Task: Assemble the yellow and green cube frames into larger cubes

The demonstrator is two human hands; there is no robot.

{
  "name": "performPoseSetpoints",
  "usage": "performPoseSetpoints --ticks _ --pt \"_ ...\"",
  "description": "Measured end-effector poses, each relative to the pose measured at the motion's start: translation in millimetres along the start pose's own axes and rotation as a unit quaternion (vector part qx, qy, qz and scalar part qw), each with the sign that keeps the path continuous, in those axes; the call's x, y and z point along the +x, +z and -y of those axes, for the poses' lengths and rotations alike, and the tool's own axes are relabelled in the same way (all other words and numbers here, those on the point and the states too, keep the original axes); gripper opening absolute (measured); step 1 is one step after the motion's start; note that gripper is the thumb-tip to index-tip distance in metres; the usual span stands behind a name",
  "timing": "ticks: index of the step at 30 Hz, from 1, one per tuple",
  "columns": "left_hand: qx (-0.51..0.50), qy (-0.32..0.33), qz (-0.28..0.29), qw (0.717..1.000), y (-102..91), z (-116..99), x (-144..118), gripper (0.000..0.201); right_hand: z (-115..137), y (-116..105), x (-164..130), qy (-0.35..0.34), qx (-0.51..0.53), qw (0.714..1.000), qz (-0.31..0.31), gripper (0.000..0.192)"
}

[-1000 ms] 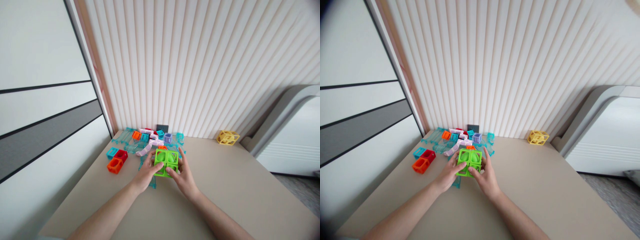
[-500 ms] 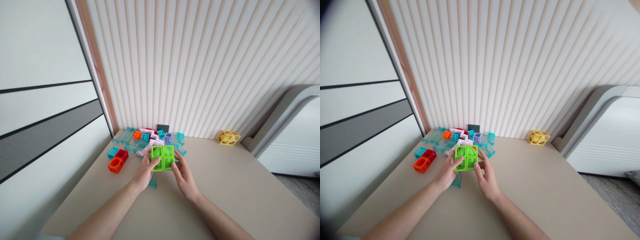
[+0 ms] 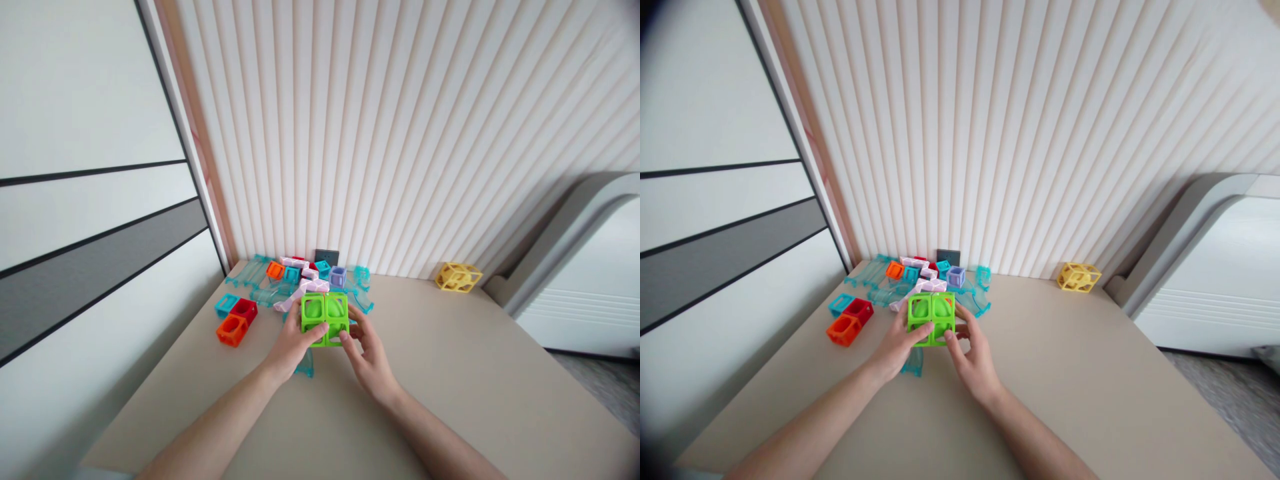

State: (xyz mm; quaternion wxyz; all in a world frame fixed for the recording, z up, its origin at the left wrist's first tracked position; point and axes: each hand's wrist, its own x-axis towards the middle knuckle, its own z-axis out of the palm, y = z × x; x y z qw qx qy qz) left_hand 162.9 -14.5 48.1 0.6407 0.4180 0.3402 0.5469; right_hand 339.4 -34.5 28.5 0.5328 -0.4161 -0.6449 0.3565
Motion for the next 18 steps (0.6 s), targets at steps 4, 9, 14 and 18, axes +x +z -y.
performPoseSetpoints --ticks 4,9,14,18 --pt "0.006 0.003 -0.001 1.0 1.6 -2.6 -0.8 0.065 1.4 -0.4 -0.5 -0.009 -0.013 1.0 0.005 0.05" --pt "0.02 0.004 0.0 1.0 2.3 -2.6 -1.9 0.061 -0.3 0.4 -3.5 -0.005 -0.037 0.999 -0.008 0.049" --pt "0.042 0.011 0.021 0.999 2.2 -0.5 -3.5 0.061 -5.0 1.6 -4.8 0.01 -0.022 0.999 -0.024 0.047" --pt "0.074 0.031 0.034 0.996 1.2 -0.4 -4.3 0.062 -3.8 2.2 -4.3 0.024 -0.004 0.999 -0.025 0.047"
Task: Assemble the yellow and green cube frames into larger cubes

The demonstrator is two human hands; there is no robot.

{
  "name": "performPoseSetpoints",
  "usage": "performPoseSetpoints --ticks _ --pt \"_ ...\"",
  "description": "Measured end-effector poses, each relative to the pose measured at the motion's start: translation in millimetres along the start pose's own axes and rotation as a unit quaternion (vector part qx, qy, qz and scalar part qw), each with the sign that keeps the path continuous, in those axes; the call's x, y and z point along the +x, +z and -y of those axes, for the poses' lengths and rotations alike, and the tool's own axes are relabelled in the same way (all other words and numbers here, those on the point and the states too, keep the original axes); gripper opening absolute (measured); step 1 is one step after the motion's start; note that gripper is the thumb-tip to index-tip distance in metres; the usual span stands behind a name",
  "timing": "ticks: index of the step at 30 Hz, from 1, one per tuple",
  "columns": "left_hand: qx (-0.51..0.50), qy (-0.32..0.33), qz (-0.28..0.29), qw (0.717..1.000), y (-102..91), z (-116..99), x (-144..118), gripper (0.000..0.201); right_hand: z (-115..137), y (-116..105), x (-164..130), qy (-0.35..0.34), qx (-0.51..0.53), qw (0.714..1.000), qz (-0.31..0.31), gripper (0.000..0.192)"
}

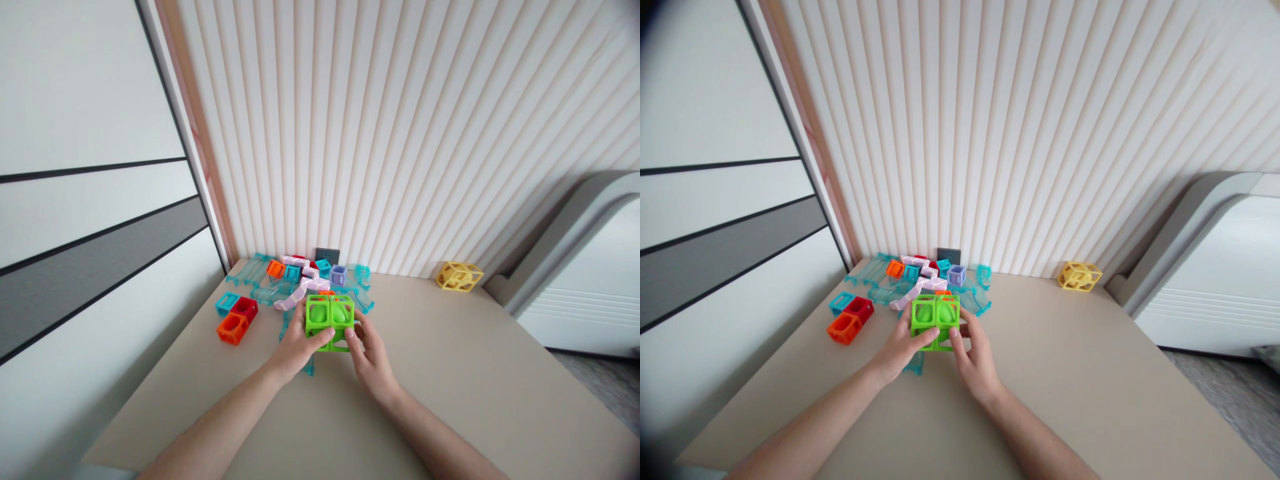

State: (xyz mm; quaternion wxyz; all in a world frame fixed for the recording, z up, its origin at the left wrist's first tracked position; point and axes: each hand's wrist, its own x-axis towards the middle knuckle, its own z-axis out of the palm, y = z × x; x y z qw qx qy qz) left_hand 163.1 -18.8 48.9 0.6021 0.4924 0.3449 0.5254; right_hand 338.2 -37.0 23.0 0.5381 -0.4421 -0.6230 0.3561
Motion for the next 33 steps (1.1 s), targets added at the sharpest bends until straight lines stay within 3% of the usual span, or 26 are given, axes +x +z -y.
performPoseSetpoints --ticks 14,27,33 --pt "-0.012 0.013 0.037 0.999 -0.9 -2.2 0.1 0.06 10.0 -1.9 0.6 0.0 -0.002 1.0 0.008 0.062" --pt "0.028 0.049 -0.006 0.998 -1.4 -4.0 -1.1 0.059 11.0 -2.1 -1.0 -0.066 -0.046 0.997 0.004 0.052" --pt "0.053 0.055 0.018 0.997 1.6 -6.3 -5.4 0.054 14.1 -2.8 -1.0 -0.062 -0.049 0.997 -0.027 0.051"
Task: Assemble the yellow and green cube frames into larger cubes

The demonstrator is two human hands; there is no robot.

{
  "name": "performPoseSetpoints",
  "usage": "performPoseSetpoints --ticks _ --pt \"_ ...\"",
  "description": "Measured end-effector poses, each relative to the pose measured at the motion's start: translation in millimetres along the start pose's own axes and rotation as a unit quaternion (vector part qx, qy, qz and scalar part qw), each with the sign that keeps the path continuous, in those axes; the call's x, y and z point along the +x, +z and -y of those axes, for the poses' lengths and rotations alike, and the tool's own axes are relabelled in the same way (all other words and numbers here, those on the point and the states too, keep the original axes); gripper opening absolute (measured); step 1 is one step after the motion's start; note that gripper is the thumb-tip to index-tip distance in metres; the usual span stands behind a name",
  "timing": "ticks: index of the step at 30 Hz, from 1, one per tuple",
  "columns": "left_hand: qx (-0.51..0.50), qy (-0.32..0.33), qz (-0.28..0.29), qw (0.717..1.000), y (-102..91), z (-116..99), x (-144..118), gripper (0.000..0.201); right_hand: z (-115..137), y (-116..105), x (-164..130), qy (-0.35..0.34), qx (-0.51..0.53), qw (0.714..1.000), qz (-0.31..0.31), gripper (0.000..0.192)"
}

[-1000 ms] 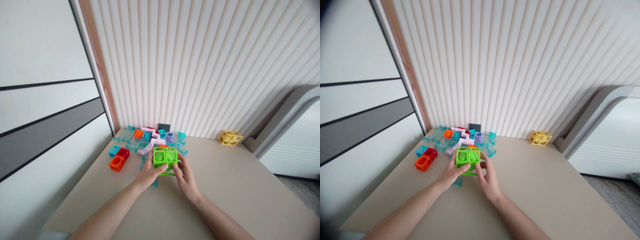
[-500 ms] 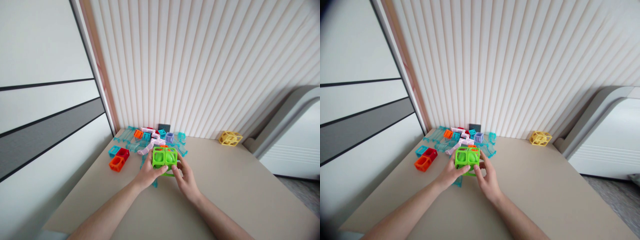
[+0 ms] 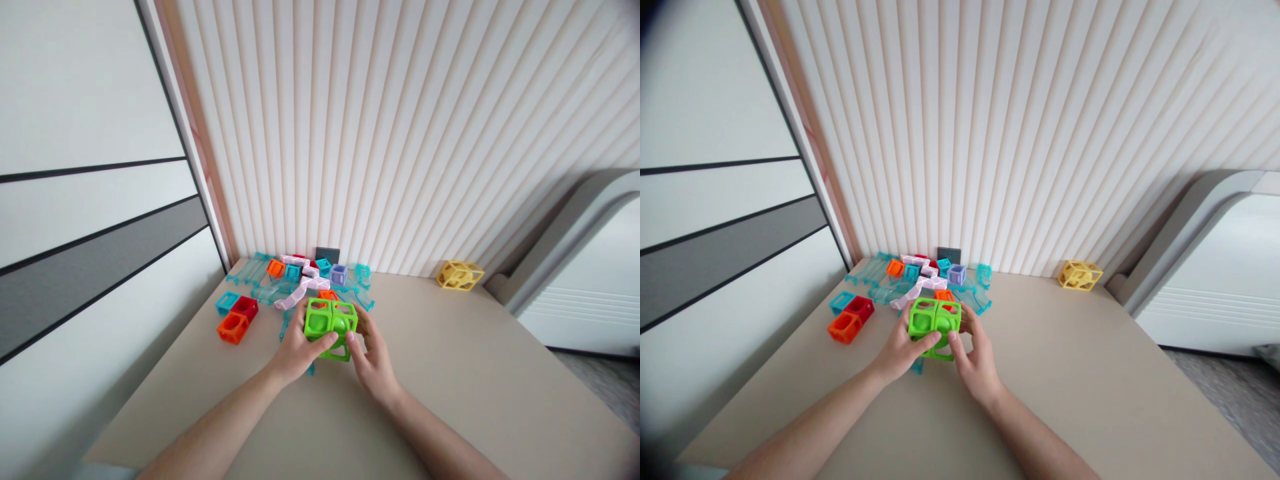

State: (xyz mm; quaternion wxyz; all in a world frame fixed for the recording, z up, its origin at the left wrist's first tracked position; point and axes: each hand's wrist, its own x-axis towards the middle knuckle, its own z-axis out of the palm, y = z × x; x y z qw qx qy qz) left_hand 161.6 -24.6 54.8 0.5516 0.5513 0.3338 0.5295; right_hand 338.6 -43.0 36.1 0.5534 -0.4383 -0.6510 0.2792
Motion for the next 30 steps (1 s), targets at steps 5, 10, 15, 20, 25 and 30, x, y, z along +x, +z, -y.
performPoseSetpoints --ticks 5,10,15,20,25,30 --pt "0.008 -0.007 0.012 1.0 -1.3 -0.7 -1.9 0.053 3.3 -1.9 -0.4 0.004 -0.028 1.0 0.013 0.056" --pt "0.009 -0.011 0.019 1.0 -1.8 -1.8 -1.2 0.051 3.3 -3.6 -0.4 -0.018 -0.056 0.998 0.012 0.056" --pt "-0.003 -0.014 0.019 1.0 -2.9 2.4 -2.5 0.052 0.2 -4.4 -2.1 -0.04 -0.086 0.995 0.016 0.058" --pt "-0.022 -0.002 0.013 1.0 -2.3 4.0 -2.7 0.055 0.1 -4.5 -3.0 -0.041 -0.089 0.995 0.022 0.059" --pt "-0.01 0.0 0.02 1.0 -0.1 -0.6 -3.6 0.048 1.2 -5.6 -3.6 -0.047 -0.091 0.994 0.031 0.059" --pt "-0.003 0.004 0.028 1.0 -1.3 -0.3 -3.1 0.05 0.7 -6.1 -3.6 -0.061 -0.103 0.992 0.03 0.058"
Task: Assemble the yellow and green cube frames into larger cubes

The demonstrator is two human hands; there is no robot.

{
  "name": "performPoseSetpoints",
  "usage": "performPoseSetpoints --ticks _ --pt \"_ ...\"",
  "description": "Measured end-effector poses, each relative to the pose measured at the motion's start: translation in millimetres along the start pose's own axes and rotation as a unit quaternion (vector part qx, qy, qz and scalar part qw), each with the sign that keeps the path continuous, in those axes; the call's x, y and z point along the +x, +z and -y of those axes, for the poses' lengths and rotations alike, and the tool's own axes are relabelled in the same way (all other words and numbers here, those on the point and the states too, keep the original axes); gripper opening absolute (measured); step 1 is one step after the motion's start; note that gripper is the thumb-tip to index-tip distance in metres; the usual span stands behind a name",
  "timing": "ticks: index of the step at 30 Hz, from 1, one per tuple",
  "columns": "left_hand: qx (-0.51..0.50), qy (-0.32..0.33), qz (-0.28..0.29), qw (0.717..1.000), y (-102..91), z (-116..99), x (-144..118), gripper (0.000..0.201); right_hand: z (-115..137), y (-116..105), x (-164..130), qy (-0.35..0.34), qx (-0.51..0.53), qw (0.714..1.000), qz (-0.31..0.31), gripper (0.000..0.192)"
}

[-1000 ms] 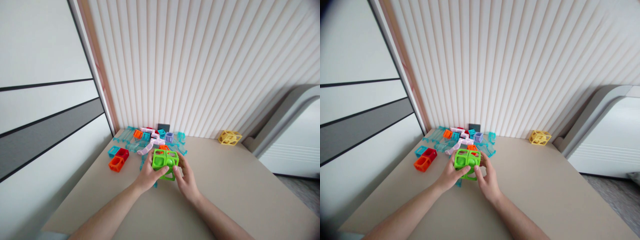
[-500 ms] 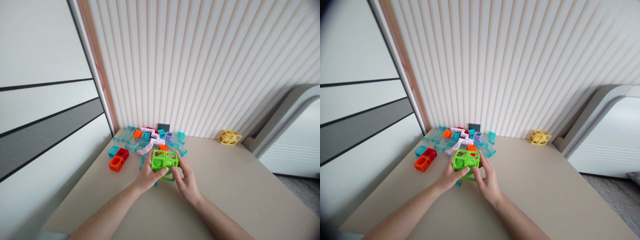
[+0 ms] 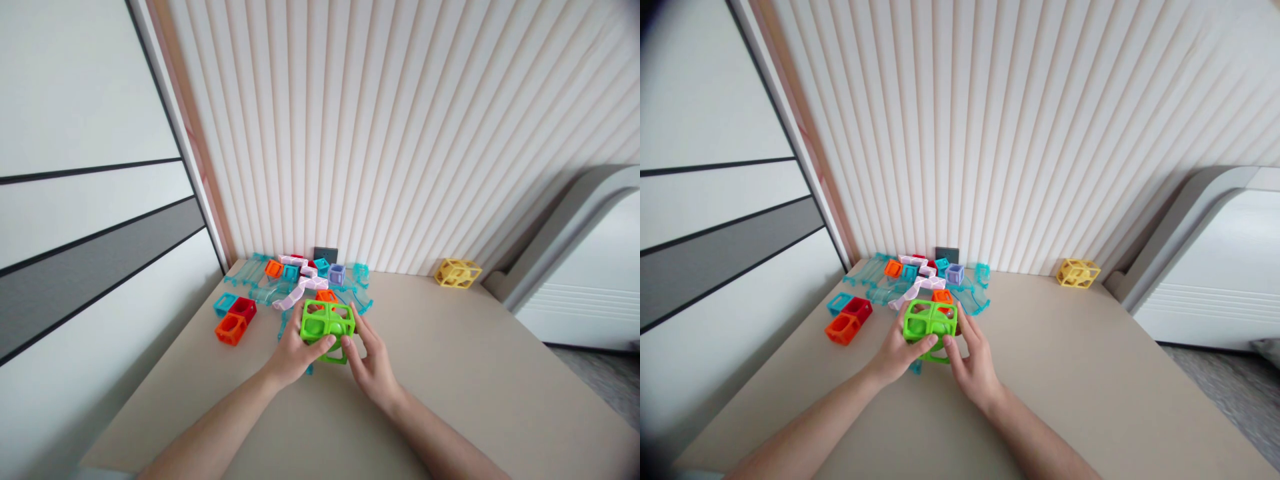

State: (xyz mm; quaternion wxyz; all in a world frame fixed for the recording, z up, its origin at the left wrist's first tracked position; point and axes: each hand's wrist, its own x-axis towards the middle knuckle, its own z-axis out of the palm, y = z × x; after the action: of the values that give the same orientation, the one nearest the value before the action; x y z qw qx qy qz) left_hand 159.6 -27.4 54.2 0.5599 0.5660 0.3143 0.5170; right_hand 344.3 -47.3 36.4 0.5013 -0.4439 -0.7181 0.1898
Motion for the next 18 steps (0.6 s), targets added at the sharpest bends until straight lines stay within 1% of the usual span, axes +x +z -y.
performPoseSetpoints --ticks 4,7,9,11,13,15,18 --pt "0.01 -0.007 0.002 1.0 -2.5 1.7 2.2 0.05 -0.7 1.0 0.5 0.008 0.005 1.0 -0.005 0.058" --pt "0.007 -0.027 0.0 1.0 -3.5 1.3 2.5 0.058 -1.4 2.5 2.1 0.038 0.026 0.999 -0.017 0.058" --pt "-0.001 -0.054 -0.003 0.999 -3.7 1.9 1.8 0.059 -1.7 3.4 4.2 0.067 0.057 0.996 -0.029 0.057" --pt "-0.031 -0.083 -0.001 0.996 -3.9 4.7 1.1 0.057 -1.2 3.9 6.9 0.096 0.096 0.99 -0.035 0.057" --pt "-0.073 -0.098 -0.005 0.992 -4.1 9.6 1.2 0.058 0.0 3.6 9.4 0.122 0.132 0.983 -0.035 0.057" --pt "-0.099 -0.097 -0.017 0.99 -3.8 14.4 2.4 0.059 1.6 2.9 11.5 0.138 0.152 0.978 -0.032 0.057" --pt "-0.125 -0.086 -0.026 0.988 -1.7 16.5 5.3 0.054 3.4 2.1 12.8 0.147 0.156 0.976 -0.026 0.054"
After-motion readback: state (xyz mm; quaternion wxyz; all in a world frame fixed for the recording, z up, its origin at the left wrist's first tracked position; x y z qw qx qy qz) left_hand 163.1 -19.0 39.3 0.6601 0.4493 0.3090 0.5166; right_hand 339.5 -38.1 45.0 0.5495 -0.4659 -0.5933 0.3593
